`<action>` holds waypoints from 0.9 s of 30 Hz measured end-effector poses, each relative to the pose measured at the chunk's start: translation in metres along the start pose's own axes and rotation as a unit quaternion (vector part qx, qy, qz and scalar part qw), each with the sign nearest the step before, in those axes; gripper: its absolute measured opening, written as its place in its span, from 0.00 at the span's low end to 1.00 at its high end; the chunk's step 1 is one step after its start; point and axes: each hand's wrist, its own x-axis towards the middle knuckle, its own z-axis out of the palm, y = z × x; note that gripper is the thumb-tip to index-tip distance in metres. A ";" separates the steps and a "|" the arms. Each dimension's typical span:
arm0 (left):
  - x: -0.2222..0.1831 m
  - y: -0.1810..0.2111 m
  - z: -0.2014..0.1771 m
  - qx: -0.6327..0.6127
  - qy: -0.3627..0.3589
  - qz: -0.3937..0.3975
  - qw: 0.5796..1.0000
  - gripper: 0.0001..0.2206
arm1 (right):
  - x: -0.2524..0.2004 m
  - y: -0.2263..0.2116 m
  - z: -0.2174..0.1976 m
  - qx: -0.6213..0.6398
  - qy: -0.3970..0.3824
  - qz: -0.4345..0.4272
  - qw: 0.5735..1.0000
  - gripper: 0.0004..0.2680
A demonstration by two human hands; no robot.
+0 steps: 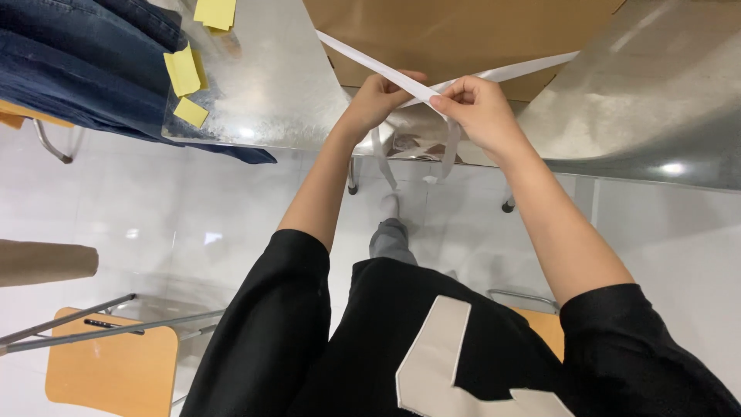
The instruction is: The person wraps a folded checkered garment in a clear plastic bag, places it into a cardboard box, and closes the box. Then, the person ties a white ribbon around the box, forming a bow on top.
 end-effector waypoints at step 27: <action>0.008 0.075 -0.095 0.048 -0.137 0.015 0.989 0.09 | 0.044 0.039 0.008 0.202 0.153 0.038 0.966 0.08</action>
